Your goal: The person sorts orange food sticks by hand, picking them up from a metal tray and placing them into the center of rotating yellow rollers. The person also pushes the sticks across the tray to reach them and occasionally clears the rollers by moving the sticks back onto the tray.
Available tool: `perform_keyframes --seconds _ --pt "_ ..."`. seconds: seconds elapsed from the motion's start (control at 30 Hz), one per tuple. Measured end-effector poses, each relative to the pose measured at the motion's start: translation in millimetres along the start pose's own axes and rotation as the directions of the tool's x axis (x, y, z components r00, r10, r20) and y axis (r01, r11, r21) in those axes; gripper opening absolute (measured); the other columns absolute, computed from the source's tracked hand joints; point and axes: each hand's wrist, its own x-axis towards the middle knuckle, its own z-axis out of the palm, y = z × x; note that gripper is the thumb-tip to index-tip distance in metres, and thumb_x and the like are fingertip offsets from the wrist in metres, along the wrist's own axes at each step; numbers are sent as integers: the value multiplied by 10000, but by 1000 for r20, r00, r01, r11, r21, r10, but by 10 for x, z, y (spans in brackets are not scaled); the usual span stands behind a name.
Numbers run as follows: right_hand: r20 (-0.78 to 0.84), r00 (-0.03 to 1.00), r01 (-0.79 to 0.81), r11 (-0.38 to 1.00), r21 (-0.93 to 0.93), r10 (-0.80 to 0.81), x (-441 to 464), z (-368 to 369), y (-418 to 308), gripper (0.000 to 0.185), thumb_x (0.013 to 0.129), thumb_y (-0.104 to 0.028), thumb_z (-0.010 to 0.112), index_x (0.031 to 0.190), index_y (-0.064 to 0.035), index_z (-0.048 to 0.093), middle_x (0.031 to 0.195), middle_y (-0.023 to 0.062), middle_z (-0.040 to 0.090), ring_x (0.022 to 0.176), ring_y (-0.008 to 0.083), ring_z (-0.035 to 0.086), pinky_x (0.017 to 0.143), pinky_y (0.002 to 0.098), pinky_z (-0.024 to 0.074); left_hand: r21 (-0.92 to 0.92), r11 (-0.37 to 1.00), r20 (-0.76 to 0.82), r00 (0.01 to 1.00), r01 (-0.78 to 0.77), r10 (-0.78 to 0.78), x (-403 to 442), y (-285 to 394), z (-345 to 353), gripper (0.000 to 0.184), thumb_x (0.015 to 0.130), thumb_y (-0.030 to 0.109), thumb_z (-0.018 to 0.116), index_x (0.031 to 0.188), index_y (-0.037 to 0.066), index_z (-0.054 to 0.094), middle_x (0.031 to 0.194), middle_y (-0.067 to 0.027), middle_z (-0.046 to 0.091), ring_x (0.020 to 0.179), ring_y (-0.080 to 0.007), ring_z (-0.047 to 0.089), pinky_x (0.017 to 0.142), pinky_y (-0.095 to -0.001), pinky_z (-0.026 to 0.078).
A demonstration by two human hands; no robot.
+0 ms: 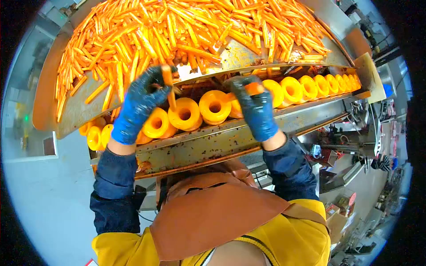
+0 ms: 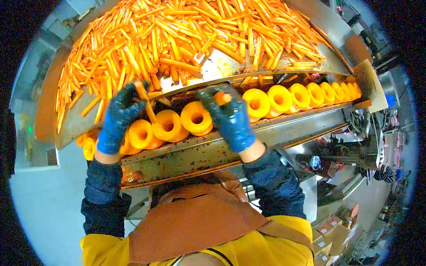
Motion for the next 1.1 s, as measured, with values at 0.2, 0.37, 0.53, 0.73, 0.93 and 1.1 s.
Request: perform_keyframes --seconds 0.2,0.37,0.53,0.73,0.93,1.1 --pt "264 963 18 973 -231 45 117 71 193 224 784 -238 713 895 -49 663 850 132 649 777 281 621 709 348 498 -45 999 51 998 -19 21 -222 -456 164 384 796 65 650 1169 47 559 1049 -65 622 937 -176 600 822 -313 480" --pt "236 952 306 568 -764 -195 1163 -417 408 209 863 -247 562 976 -101 659 877 166 645 794 344 622 719 436 504 618 706 127 930 -346 344 286 -75 -119 301 788 118 640 1084 66 616 1022 -125 627 932 -272 613 829 -322 481" --pt "405 888 295 405 -865 218 1810 -197 567 297 786 -220 596 1025 -48 634 1044 202 618 986 346 593 844 421 477 751 325 478 813 -575 333 1103 -97 314 442 716 150 675 1149 142 586 1172 -120 583 1000 -311 589 858 -395 488" --pt "313 827 199 278 -940 467 1886 -20 527 333 732 -222 602 977 -2 648 1003 242 622 932 370 616 804 430 495 782 99 618 786 -616 10 1433 -205 648 497 694 224 700 1170 163 569 1081 -142 588 915 -314 609 746 -417 517" --pt "222 837 -260 720 -643 500 1775 -489 514 354 756 -392 607 844 -52 655 769 88 571 696 220 535 630 329 413 689 366 577 779 -626 247 1245 -199 254 387 719 179 690 1089 100 609 1003 -169 613 912 -340 604 777 -395 507" --pt "150 969 -198 980 -12 198 995 -339 218 207 848 -280 596 893 -94 674 593 -40 469 529 60 430 467 220 322 225 931 15 956 -287 292 884 -36 35 272 801 142 674 1049 56 600 857 -64 622 765 -151 610 706 -268 491"
